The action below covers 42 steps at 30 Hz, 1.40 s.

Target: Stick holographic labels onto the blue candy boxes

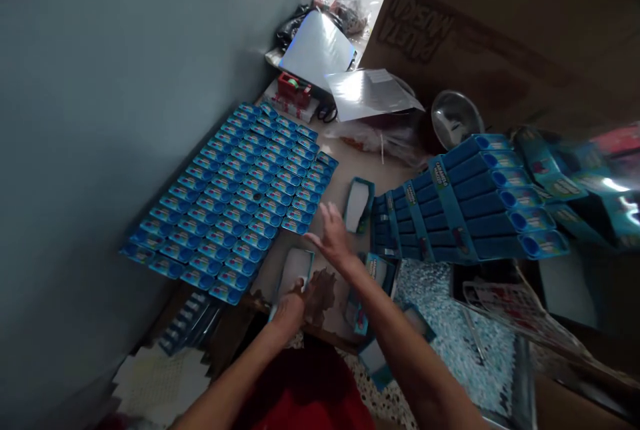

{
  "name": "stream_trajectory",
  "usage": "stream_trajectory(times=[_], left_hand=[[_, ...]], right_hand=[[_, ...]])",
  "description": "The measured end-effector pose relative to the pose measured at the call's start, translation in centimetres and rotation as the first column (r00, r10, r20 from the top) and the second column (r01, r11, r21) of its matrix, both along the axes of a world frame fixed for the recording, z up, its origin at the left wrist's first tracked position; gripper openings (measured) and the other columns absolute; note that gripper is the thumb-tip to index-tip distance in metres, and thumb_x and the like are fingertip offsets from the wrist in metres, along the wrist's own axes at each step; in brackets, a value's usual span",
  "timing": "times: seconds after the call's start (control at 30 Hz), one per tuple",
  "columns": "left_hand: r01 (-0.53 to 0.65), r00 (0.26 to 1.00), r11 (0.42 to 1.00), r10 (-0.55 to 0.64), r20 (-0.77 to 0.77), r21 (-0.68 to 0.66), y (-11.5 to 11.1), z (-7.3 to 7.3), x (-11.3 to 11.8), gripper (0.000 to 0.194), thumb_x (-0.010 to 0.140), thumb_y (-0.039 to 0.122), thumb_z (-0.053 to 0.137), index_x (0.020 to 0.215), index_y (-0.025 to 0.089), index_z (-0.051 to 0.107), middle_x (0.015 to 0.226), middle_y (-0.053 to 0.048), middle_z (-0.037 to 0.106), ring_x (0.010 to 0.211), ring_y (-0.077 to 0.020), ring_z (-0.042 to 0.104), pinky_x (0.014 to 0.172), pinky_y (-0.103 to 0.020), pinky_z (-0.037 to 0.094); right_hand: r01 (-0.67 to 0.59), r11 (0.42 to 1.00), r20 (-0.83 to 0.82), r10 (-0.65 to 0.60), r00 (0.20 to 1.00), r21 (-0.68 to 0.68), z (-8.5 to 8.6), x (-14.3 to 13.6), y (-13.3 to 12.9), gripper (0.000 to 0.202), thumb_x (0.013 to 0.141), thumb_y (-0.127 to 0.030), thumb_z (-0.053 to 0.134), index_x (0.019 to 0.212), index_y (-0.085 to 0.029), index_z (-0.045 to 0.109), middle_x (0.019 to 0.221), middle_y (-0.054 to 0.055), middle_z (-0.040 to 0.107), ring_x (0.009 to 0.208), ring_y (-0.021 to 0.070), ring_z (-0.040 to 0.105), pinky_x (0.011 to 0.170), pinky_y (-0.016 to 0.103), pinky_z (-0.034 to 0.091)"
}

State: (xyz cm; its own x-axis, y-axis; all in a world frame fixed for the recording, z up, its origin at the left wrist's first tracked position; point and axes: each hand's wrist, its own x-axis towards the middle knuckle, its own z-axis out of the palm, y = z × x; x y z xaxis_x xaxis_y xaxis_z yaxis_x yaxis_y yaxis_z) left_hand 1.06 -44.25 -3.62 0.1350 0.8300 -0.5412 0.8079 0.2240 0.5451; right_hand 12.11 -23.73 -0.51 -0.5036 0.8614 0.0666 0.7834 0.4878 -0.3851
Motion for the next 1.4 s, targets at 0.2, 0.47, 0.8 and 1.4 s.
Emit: stream_trajectory(times=[0.2, 0.47, 0.8, 1.4], left_hand=[[0.082, 0.991, 0.969, -0.053, -0.125, 0.233, -4.1, 0.6, -5.2, 0.052, 0.085, 0.002, 0.054, 0.13, 0.025, 0.066, 0.142, -0.014, 0.058, 0.132, -0.0308, 0.053, 0.108, -0.045, 0.049], [-0.225, 0.943, 0.958, 0.26, -0.207, 0.179, -3.1, -0.3, -5.5, 0.045, 0.096, 0.032, 0.06, 0.136, 0.011, 0.058, 0.129, -0.019, 0.062, 0.118, -0.0327, 0.062, 0.098, -0.043, 0.052], [-0.287, 0.91, 0.938, 0.331, -0.249, 0.197, -2.7, -4.2, -5.1, 0.036, 0.103, 0.022, 0.042, 0.129, 0.012, 0.065, 0.122, -0.02, 0.068, 0.112, -0.0324, 0.067, 0.093, -0.043, 0.054], [-0.533, 0.846, 0.805, 0.513, 0.145, 0.26, -0.1, -8.3, -6.7, 0.05, 0.1, 0.023, 0.043, 0.148, 0.015, 0.056, 0.133, -0.017, 0.066, 0.119, -0.029, 0.066, 0.103, -0.044, 0.055]], right_hand=[[-0.095, 0.992, 0.159, 0.081, 0.984, 0.083, -3.5, -7.0, -1.7, 0.095, 0.09, -0.051, 0.072, 0.164, -0.01, 0.028, 0.172, 0.025, 0.016, 0.161, 0.0395, 0.011, 0.126, 0.066, 0.009], [-0.036, 0.995, 0.225, 0.013, 0.974, 0.097, -2.6, -6.6, -3.6, 0.08, 0.091, -0.04, 0.069, 0.161, -0.019, 0.037, 0.164, 0.023, 0.033, 0.156, 0.0395, 0.024, 0.124, 0.062, 0.017], [0.039, 0.999, 0.269, -0.033, 0.963, -0.017, -0.6, -7.2, -0.8, 0.109, 0.071, -0.033, 0.076, 0.166, -0.024, 0.024, 0.143, 0.02, 0.041, 0.131, 0.0393, 0.042, 0.112, 0.055, 0.032], [-0.153, 0.98, -0.097, 0.141, 0.985, -0.125, 0.9, 0.0, -8.6, 0.09, 0.07, -0.043, 0.074, 0.154, -0.025, 0.047, 0.151, 0.015, 0.037, 0.137, 0.038, 0.043, 0.115, 0.053, 0.04]])
